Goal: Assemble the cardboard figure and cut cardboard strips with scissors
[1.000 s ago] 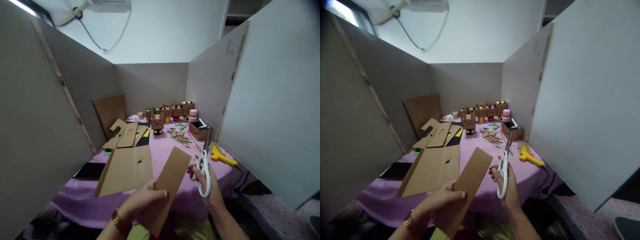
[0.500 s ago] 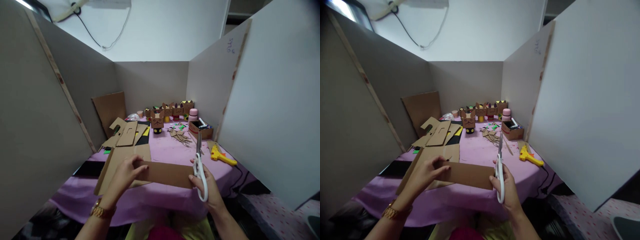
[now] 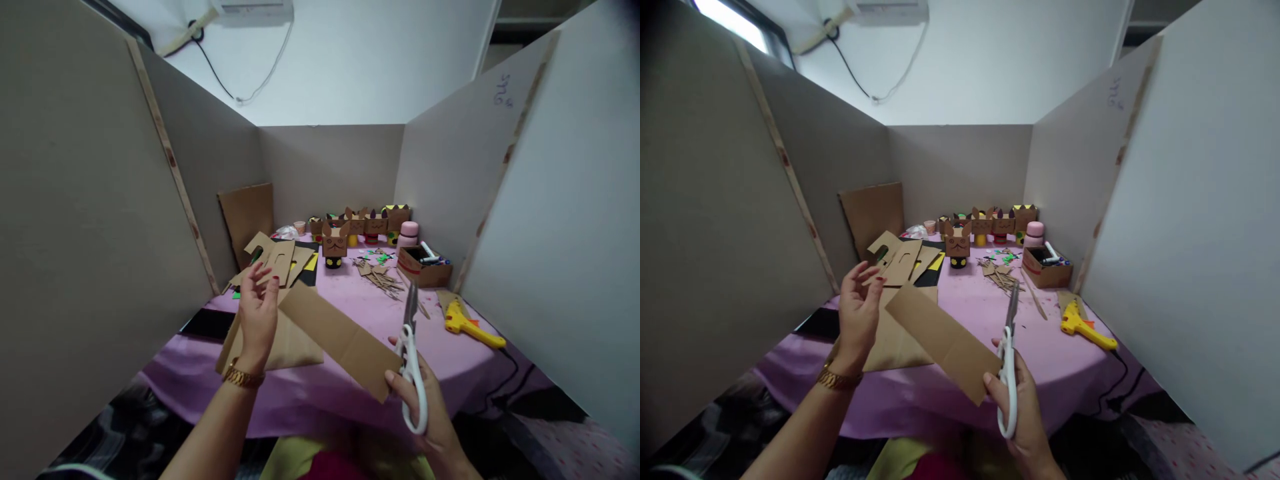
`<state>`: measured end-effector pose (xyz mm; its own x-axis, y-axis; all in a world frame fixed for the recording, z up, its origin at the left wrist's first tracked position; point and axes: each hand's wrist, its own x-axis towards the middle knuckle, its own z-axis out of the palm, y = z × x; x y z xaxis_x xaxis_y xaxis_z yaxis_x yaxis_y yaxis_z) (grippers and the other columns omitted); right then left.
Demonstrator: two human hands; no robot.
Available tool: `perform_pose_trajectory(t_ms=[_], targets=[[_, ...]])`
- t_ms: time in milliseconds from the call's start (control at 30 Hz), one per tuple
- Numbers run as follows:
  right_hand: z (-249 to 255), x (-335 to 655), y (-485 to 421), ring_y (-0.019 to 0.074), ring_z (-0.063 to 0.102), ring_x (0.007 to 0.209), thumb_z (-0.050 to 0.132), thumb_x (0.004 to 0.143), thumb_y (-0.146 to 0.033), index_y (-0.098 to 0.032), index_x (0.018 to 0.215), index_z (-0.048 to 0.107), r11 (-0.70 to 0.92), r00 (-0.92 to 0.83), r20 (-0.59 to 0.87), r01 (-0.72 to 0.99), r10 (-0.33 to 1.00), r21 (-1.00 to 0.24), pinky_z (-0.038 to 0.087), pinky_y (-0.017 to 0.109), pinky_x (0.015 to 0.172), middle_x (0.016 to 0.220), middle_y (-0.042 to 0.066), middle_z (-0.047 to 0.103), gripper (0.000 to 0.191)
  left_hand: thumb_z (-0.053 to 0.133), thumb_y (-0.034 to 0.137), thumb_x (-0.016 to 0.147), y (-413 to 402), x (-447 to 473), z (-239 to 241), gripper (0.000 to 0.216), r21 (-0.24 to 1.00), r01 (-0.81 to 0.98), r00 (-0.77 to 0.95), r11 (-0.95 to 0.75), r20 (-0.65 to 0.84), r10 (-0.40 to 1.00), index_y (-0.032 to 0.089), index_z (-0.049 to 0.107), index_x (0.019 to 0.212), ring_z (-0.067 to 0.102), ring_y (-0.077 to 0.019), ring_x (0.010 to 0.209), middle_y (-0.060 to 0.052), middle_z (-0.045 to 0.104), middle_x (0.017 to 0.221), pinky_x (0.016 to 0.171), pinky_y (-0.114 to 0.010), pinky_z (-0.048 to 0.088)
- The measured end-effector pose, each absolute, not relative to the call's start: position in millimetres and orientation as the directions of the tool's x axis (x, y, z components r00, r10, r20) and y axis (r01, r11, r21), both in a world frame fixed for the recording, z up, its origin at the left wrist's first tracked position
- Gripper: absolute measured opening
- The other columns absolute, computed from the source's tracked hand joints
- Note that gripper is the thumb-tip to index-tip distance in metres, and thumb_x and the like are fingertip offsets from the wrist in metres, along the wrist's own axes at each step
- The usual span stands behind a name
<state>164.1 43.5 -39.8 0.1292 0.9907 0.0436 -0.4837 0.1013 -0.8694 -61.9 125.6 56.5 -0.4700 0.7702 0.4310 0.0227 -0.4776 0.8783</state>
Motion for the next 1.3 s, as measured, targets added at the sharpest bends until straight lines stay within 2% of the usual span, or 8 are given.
perform_pose_trajectory(t_ms=[100, 267, 433, 533, 700, 867, 1067, 1300], targets=[[-41.9, 149.1, 45.6, 0.0169, 0.062, 0.068, 0.076, 0.062, -0.025, -0.026, 0.115, 0.051, 0.167, 0.227, 0.047, -0.547, 0.973, -0.82, 0.05, 0.026, 0.061, 0.081, -0.002, 0.065, 0.059, 0.048, 0.043, 0.081, 119.1, -41.2, 40.7, 0.057, 0.886, -0.114, -0.502, -0.449, 0.339, 0.796, 0.031, 0.025, 0.132, 0.031, -0.0178, 0.128, -0.006, 0.026, 0.145, 0.097, -0.028, 0.032], [-43.4, 131.9, 41.5, 0.0221, 0.064, 0.079, 0.077, 0.061, -0.028, -0.027, 0.113, 0.05, 0.152, 0.209, 0.038, -0.564, 0.977, -0.812, 0.052, 0.03, 0.066, 0.091, 0.001, 0.067, 0.059, 0.047, 0.044, 0.081, 97.7, 5.1, 8.7, 0.041, 0.897, -0.338, -0.279, -0.284, 0.193, 0.941, 0.02, 0.05, 0.114, 0.053, -0.0218, 0.109, -0.011, 0.058, 0.12, 0.087, -0.032, 0.043], [-44.1, 133.4, 37.8, 0.0141, 0.057, 0.063, 0.078, 0.06, -0.029, -0.026, 0.11, 0.054, 0.128, 0.194, 0.028, -0.526, 0.981, -0.841, 0.05, 0.024, 0.056, 0.079, -0.003, 0.059, 0.056, 0.054, 0.037, 0.079, 87.7, 11.3, 25.2, 0.033, 0.879, -0.395, -0.141, -0.267, 0.229, 0.963, 0.018, 0.058, 0.105, 0.056, -0.0213, 0.105, -0.007, 0.064, 0.112, 0.086, -0.03, 0.044], [-45.3, 133.3, 39.9, 0.0093, 0.049, 0.053, 0.078, 0.06, -0.029, -0.025, 0.109, 0.056, 0.136, 0.185, 0.048, -0.502, 0.982, -0.854, 0.048, 0.021, 0.049, 0.067, -0.006, 0.05, 0.053, 0.053, 0.035, 0.08, 85.7, 9.4, 37.3, 0.034, 0.879, -0.414, -0.061, -0.234, 0.23, 0.971, 0.018, 0.057, 0.108, 0.058, -0.0216, 0.101, -0.007, 0.066, 0.109, 0.083, -0.031, 0.046], [-55.8, 121.4, 45.4, 0.0076, 0.042, 0.045, 0.083, 0.047, -0.034, -0.023, 0.1, 0.063, 0.141, 0.253, 0.016, -0.482, 0.967, -0.865, 0.046, 0.02, 0.04, 0.059, -0.008, 0.044, 0.058, 0.056, 0.035, 0.078, 79.7, 17.0, 30.4, 0.04, 0.896, -0.42, -0.022, -0.144, 0.148, 0.989, 0.022, 0.051, 0.116, 0.061, -0.0219, 0.097, -0.007, 0.064, 0.112, 0.08, -0.032, 0.048], [-50.1, 121.2, 41.7, 0.0093, 0.045, 0.051, 0.08, 0.055, -0.029, -0.026, 0.103, 0.061, 0.189, 0.291, 0.05, -0.474, 0.955, -0.86, 0.048, 0.02, 0.046, 0.066, -0.006, 0.047, 0.051, 0.058, 0.034, 0.077, 70.7, 23.9, 10.5, 0.056, 0.929, -0.36, -0.051, -0.084, 0.07, 0.996, 0.026, 0.036, 0.128, 0.058, -0.0228, 0.103, -0.009, 0.058, 0.121, 0.08, -0.032, 0.049], [-37.4, 127.6, 38.0, 0.0092, 0.047, 0.053, 0.08, 0.056, -0.029, -0.024, 0.105, 0.058, 0.145, 0.221, 0.039, -0.487, 0.975, -0.861, 0.048, 0.02, 0.05, 0.066, -0.006, 0.047, 0.054, 0.067, 0.024, 0.069, 57.9, 31.7, 4.3, 0.082, 0.883, -0.468, -0.013, -0.011, 0.005, 1.0, 0.027, 0.017, 0.135, 0.062, -0.0258, 0.097, -0.013, 0.061, 0.114, 0.08, -0.038, 0.05], [-31.3, 124.9, 36.6, 0.0089, 0.049, 0.055, 0.079, 0.059, -0.032, -0.024, 0.104, 0.059, 0.183, 0.209, 0.088, -0.494, 0.974, -0.85, 0.047, 0.019, 0.053, 0.066, -0.006, 0.051, 0.05, 0.069, 0.02, 0.066, 51.7, 33.8, 3.3, 0.075, 0.897, -0.439, -0.003, -0.042, 0.045, 0.999, 0.023, 0.029, 0.13, 0.066, -0.0237, 0.082, -0.01, 0.067, 0.099, 0.071, -0.035, 0.052]])
